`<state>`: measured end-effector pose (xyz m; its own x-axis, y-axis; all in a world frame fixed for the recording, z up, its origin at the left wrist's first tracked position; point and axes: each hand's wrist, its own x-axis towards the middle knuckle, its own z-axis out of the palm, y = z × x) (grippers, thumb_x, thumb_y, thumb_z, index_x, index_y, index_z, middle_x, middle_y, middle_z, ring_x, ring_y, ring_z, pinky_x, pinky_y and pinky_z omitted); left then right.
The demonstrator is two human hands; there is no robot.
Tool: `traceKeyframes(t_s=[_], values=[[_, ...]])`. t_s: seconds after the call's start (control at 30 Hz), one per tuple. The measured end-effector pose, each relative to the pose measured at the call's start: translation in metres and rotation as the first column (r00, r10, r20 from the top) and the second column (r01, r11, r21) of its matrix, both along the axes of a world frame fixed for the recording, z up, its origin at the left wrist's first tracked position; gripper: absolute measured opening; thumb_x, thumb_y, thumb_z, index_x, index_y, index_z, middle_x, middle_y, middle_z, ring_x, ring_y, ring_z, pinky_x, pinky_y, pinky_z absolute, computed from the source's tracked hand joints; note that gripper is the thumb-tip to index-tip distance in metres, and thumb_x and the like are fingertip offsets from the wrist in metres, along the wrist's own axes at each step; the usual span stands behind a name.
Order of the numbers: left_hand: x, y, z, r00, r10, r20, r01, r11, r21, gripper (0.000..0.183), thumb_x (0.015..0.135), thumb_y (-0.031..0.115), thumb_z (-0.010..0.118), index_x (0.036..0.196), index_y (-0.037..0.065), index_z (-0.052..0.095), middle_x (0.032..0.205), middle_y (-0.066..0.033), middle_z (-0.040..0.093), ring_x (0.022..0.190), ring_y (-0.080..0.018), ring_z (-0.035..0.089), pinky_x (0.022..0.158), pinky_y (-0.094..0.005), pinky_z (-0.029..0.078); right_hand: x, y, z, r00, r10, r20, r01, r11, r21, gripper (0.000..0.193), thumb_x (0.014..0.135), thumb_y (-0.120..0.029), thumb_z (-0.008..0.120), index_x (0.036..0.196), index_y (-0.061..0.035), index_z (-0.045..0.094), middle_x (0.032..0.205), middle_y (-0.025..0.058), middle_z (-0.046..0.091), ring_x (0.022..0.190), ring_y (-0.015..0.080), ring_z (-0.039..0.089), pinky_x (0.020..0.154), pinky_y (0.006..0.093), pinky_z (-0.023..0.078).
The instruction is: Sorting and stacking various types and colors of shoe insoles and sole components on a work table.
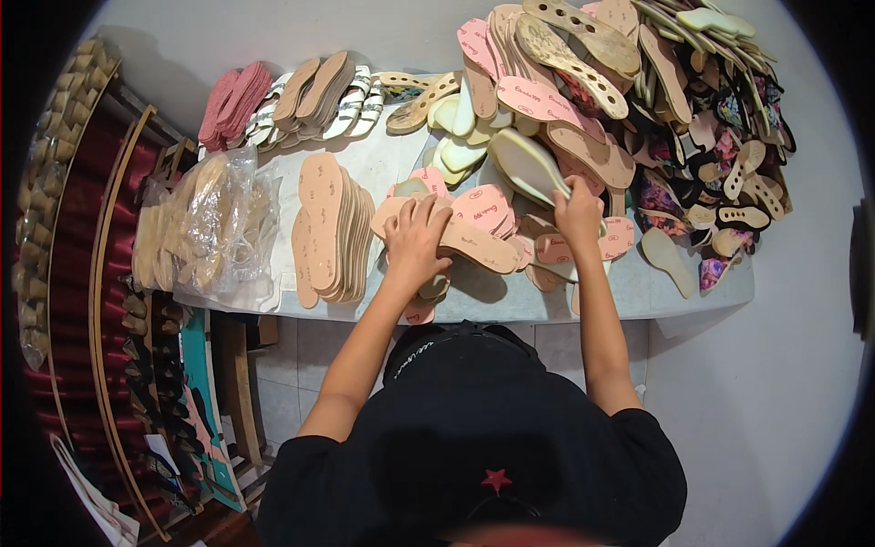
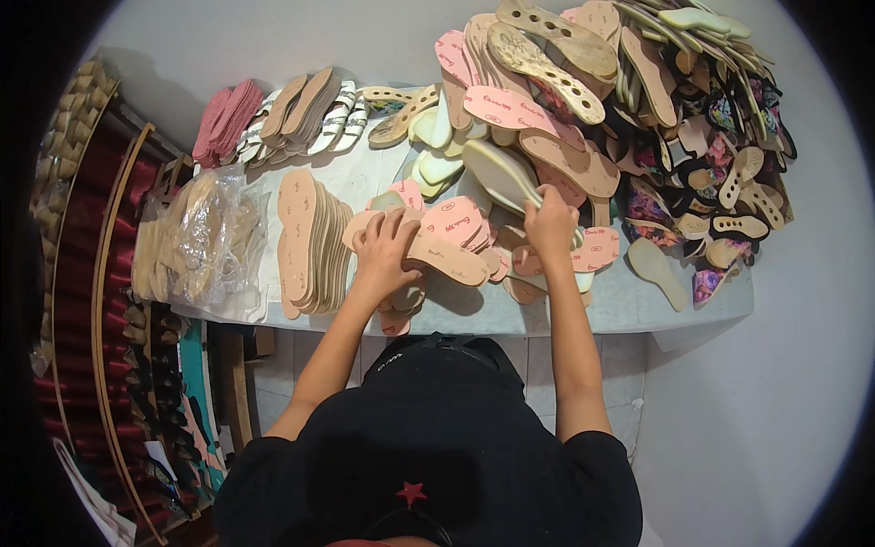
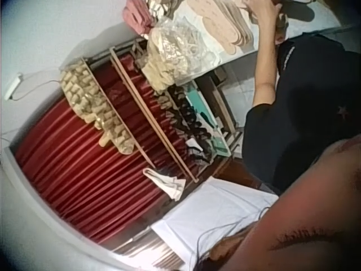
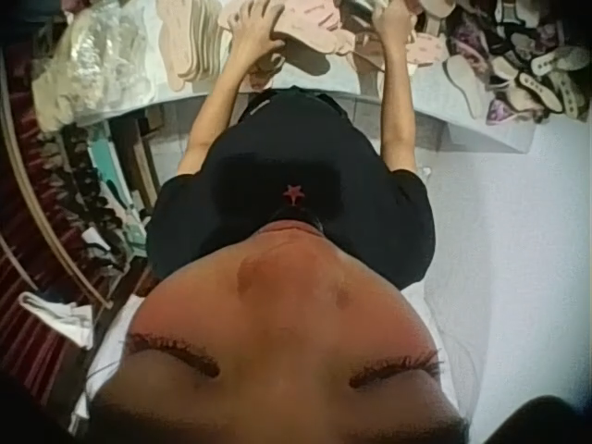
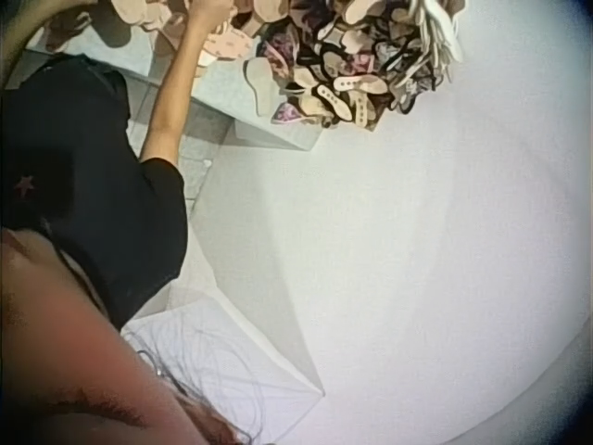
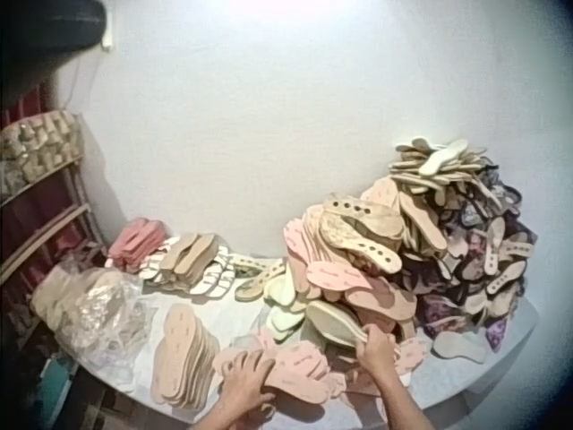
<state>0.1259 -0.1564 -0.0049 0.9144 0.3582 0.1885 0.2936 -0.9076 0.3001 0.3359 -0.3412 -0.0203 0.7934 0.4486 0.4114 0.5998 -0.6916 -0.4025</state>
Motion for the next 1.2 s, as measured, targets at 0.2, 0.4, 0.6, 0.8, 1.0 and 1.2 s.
traceKeyframes(t_s=[0.2, 0.4, 0.6, 0.8, 1.0, 1.2], values=[[0.027, -0.001, -0.017, 0.967, -0.246, -0.059, 0.253, 0.936, 0.244, 0.061, 0.056, 0.01, 0.071, 0.113, 0.016, 0.051, 0.114, -0.0074, 0.049, 0.116, -0.029, 0.039, 0.095, -0.0553, 0.023, 0.021, -0.023, 0.0, 0.95, 0.17, -0.261, -0.119, 0.973, 0.199, 0.03, 0.082, -0.025, 0.055, 0.098, -0.0001, 0.048, 0.089, 0.0241, 0.059, 0.085, 0.0399, 0.057, 0.073, 0.0414, 0.043], [0.04, 0.001, -0.028, 0.942, -0.334, -0.032, 0.327, 0.889, 0.322, 0.024, 0.065, 0.006, 0.06, 0.088, 0.012, 0.057, 0.088, -0.0041, 0.055, 0.096, -0.0237, 0.05, 0.095, -0.0527, 0.024, 0.018, -0.035, -0.013, 0.559, 0.482, -0.675, -0.1, 0.847, 0.522, 0.034, 0.088, -0.029, 0.048, 0.102, 0.0015, 0.05, 0.08, 0.0093, 0.057, 0.069, 0.0199, 0.056, 0.062, 0.0314, 0.043], [0.037, 0.012, -0.007, 0.926, -0.376, -0.045, 0.368, 0.867, 0.335, 0.018, 0.068, 0.009, 0.06, 0.086, 0.013, 0.059, 0.085, -0.0022, 0.057, 0.09, -0.0207, 0.053, 0.097, -0.0531, 0.023, -0.022, -0.031, 0.008, -0.187, 0.882, -0.432, 0.119, 0.457, 0.881, 0.074, 0.07, -0.044, 0.065, 0.123, -0.0006, 0.037, 0.088, 0.0048, 0.042, 0.054, 0.0092, 0.038, 0.046, 0.0213, 0.031], [0.038, 0.02, -0.005, 0.927, -0.364, -0.092, 0.373, 0.868, 0.327, 0.021, 0.067, 0.01, 0.061, 0.088, 0.013, 0.059, 0.085, -0.0014, 0.056, 0.09, -0.02, 0.053, 0.099, -0.0554, 0.02, -0.029, -0.007, -0.003, -0.548, 0.826, -0.137, 0.371, 0.386, 0.844, 0.07, 0.066, -0.032, 0.061, 0.122, 0.0006, 0.036, 0.094, 0.012, 0.043, 0.063, 0.0168, 0.044, 0.054, 0.0274, 0.04], [0.027, 0.022, -0.013, 0.968, -0.243, -0.057, 0.249, 0.932, 0.263, 0.052, 0.059, 0.015, 0.072, 0.106, 0.013, 0.05, 0.108, -0.005, 0.049, 0.11, -0.0248, 0.044, 0.099, -0.0576, 0.018, -0.033, 0.017, 0.002, -0.551, 0.811, -0.198, 0.342, 0.436, 0.833, 0.069, 0.064, -0.027, 0.062, 0.121, 0.0033, 0.039, 0.095, 0.0166, 0.048, 0.077, 0.0285, 0.056, 0.07, 0.0415, 0.05], [-0.01, 0.013, 0.011, 0.999, 0.033, -0.019, -0.031, 0.995, 0.098, 0.087, 0.052, 0.017, 0.08, 0.127, 0.012, 0.036, 0.132, -0.013, 0.031, 0.125, -0.0329, 0.026, 0.1, -0.0564, 0.017, -0.025, 0.034, 0.014, -0.448, 0.754, -0.481, -0.073, 0.505, 0.86, 0.068, 0.062, -0.013, 0.063, 0.123, 0.0035, 0.037, 0.102, 0.0157, 0.052, 0.085, 0.0247, 0.059, 0.074, 0.0386, 0.051]])
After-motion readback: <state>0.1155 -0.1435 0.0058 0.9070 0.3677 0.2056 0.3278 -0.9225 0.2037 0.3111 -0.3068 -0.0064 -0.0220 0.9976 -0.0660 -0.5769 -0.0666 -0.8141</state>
